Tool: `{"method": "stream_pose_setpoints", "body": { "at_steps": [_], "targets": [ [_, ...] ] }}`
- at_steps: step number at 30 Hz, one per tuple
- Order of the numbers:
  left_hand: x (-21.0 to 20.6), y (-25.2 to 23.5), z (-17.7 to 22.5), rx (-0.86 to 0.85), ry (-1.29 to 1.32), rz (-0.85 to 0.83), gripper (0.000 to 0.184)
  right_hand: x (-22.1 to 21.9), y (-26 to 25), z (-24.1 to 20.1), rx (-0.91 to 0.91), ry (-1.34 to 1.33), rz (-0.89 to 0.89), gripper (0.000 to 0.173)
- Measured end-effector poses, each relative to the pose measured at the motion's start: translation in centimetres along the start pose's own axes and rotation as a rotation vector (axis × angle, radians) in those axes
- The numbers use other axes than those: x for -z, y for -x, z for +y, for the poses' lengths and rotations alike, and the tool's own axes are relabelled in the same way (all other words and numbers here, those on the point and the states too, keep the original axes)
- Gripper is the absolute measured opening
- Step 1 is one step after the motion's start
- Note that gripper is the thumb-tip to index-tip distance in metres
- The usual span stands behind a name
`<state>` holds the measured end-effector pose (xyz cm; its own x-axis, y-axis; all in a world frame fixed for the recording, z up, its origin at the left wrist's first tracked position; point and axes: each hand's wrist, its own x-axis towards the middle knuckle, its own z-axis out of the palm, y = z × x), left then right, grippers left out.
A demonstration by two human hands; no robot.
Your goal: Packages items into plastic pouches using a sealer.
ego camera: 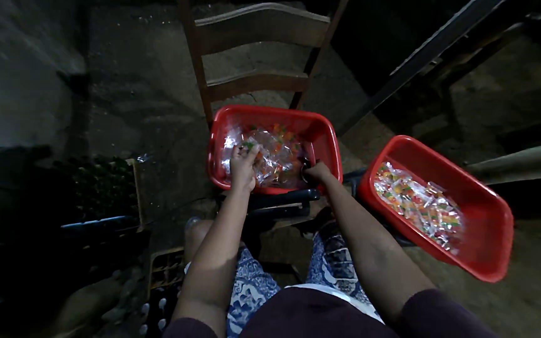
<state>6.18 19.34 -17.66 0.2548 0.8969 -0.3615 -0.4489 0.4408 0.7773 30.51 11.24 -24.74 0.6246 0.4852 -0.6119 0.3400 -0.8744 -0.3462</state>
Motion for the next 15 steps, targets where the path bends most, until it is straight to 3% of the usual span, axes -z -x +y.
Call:
{"method": "stream_pose_setpoints", "body": {
  "at_steps": [4,8,11,13,15],
  "targets": [
    [0.3,-0.2,-0.4,-0.146,-0.088,0.005,0.058,1.1,0.5,1.2,0.051,-0.482,-0.004,0.058],
    [0.6,-0.3,-0.8,-0.284,-0.139,-0.023,0.04,3.4,3.5,2.1,0.124,-0.661,-0.003,0.048],
    [0.5,0.0,-0.6,-0.348,-0.222,-0.04,0.016,5.6,6.6,2.1,0.232,-0.581,0.05,0.047],
    [0.4,0.3,-0.5,-0.346,-0.222,-0.069,0.012,6.6,9.1,2.0,0.343,-0.533,0.054,0.049],
    [0.3,0.4,-0.3,-0.35,-0.162,-0.102,0.014,7.5,12.3,1.6,0.501,-0.453,-0.048,0.055]
  ]
}}
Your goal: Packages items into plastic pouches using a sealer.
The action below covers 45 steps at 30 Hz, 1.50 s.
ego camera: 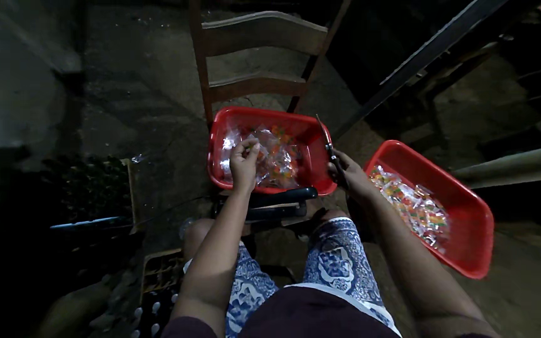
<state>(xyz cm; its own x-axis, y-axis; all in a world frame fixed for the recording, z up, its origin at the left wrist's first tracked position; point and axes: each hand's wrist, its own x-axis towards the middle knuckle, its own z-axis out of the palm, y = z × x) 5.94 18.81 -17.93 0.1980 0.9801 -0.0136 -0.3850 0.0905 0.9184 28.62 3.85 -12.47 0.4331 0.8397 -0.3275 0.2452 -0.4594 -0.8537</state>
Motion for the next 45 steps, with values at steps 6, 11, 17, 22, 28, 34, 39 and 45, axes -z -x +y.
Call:
{"method": "stream_pose_setpoints", "body": {
  "at_steps": [6,11,17,22,28,34,39,45],
  "targets": [
    [-0.4,1.0,1.8,-0.018,0.166,-0.071,0.029,-1.2,5.9,-4.6,0.106,0.28,-0.484,0.079],
    [-0.6,2.3,2.5,-0.122,0.078,-0.146,0.034,-2.4,6.0,-6.1,0.121,0.361,-0.516,0.081],
    [-0.9,3.0,3.1,-0.163,-0.03,-0.09,0.032,-3.5,5.2,-8.4,0.119,0.39,-0.516,0.069],
    [-0.9,2.5,3.5,-0.023,0.033,-0.002,0.031,-4.2,4.2,-9.5,0.088,0.436,-0.525,0.059],
    [-0.6,1.9,3.0,-0.107,0.042,-0.026,0.029,-4.0,2.7,-9.0,0.125,0.432,-0.557,0.057],
    [-0.7,1.9,2.7,-0.142,0.011,-0.037,0.026,-3.9,2.3,-9.1,0.127,0.445,-0.567,0.055],
    [-0.6,1.7,2.6,-0.152,-0.013,-0.053,0.025,-3.6,1.7,-8.6,0.139,0.427,-0.584,0.059],
    [-0.3,1.6,2.5,-0.179,-0.03,-0.073,0.025,-3.7,1.6,-8.6,0.132,0.431,-0.569,0.055]
  ]
}}
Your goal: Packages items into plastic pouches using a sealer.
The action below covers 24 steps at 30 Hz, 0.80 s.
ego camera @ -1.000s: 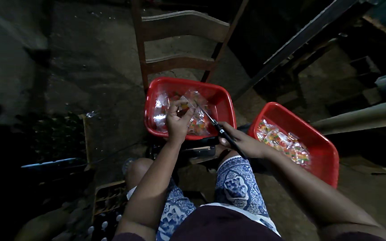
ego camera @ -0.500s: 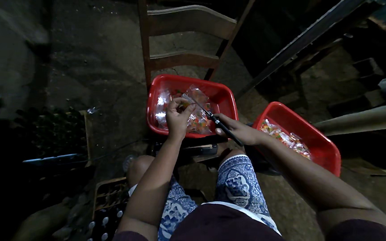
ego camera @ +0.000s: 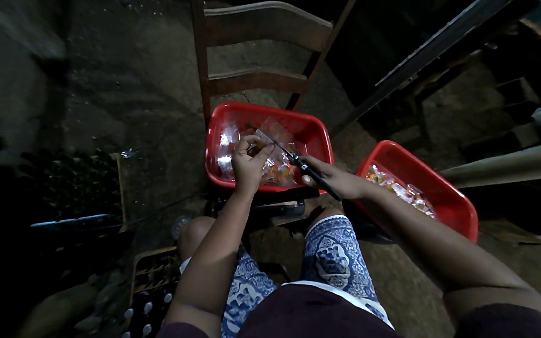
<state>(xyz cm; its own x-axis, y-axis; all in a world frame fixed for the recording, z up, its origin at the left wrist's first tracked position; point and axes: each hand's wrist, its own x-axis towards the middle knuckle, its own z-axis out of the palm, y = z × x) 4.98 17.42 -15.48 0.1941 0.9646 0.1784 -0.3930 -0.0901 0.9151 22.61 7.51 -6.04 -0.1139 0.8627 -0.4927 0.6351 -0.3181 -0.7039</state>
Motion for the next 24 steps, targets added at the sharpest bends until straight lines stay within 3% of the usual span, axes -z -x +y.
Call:
{"method": "stream_pose_setpoints", "body": {
  "at_steps": [24],
  "targets": [
    [-0.06,-0.05,0.02,0.011,-0.02,-0.048,0.024,-0.72,-0.38,-0.31,0.006,-0.026,0.087,0.053]
  ]
}}
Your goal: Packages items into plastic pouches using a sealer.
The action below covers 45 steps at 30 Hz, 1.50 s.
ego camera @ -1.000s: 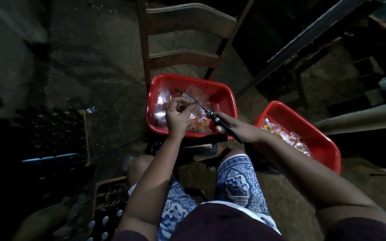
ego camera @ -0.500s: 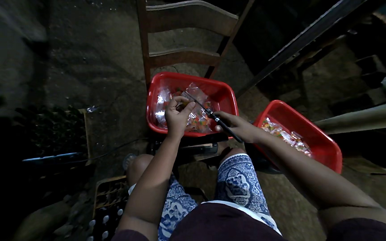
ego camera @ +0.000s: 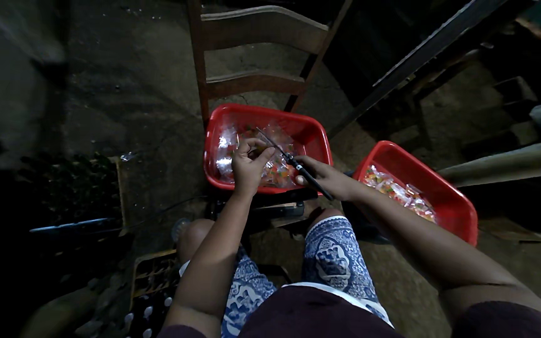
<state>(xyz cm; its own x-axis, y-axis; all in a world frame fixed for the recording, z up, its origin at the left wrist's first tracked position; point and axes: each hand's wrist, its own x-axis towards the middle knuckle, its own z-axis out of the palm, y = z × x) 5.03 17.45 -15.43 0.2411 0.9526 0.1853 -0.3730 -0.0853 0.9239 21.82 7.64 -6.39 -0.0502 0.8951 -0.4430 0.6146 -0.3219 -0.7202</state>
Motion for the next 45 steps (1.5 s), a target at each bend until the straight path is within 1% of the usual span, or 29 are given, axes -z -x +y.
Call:
{"method": "stream_pose_setpoints", "body": {
  "at_steps": [2,4,8,13,17,21,23,26,28,30,36,40,42,45],
  "targets": [
    [0.1,0.2,0.0,-0.011,-0.02,-0.024,0.024,-0.1,-0.1,-0.1,0.003,0.005,0.003,0.054],
    [0.4,0.3,0.0,-0.02,-0.045,-0.041,0.023,-0.2,-0.3,0.3,0.024,-0.005,0.015,0.052],
    [0.1,0.0,-0.1,-0.004,0.006,-0.004,0.023,-0.4,-0.4,0.9,0.067,-0.035,0.03,0.047],
    [0.0,0.0,-0.1,0.008,0.027,0.001,0.023,-0.4,-0.6,0.3,0.016,-0.055,0.011,0.048],
    [0.1,-0.1,-0.2,0.018,0.065,0.012,0.023,-0.5,-0.8,0.4,0.012,-0.062,0.003,0.051],
    [0.4,0.0,0.4,0.107,0.064,-0.003,0.019,-0.3,-0.7,0.6,0.014,-0.096,-0.024,0.054],
    [0.5,-0.2,0.3,0.142,0.118,0.003,0.018,-0.2,-0.6,0.6,0.013,-0.112,-0.036,0.053],
    [0.4,-0.2,0.2,0.127,0.124,-0.012,0.015,-0.5,-0.7,0.2,0.014,-0.125,-0.022,0.047],
    [0.3,-0.2,0.2,0.12,0.109,-0.015,0.015,-0.6,-0.9,0.2,0.019,-0.103,-0.012,0.049],
    [0.2,-0.2,0.2,0.1,0.085,-0.021,0.015,-0.7,-1.0,0.2,0.02,-0.07,-0.009,0.054],
    [0.2,-0.1,0.3,0.077,0.069,-0.036,0.014,-1.1,-1.2,0.2,0.007,-0.067,0.028,0.05],
    [0.3,-0.2,0.3,0.088,0.068,-0.031,0.013,-1.5,-1.3,0.6,0.037,-0.078,0.059,0.047],
    [0.3,-0.2,0.4,0.108,0.056,-0.027,0.013,-1.5,-1.4,0.8,0.041,-0.091,0.051,0.048],
    [0.2,-0.1,0.5,0.131,0.054,-0.016,0.013,-1.1,-1.3,0.6,0.041,-0.093,-0.019,0.054]
  ]
}}
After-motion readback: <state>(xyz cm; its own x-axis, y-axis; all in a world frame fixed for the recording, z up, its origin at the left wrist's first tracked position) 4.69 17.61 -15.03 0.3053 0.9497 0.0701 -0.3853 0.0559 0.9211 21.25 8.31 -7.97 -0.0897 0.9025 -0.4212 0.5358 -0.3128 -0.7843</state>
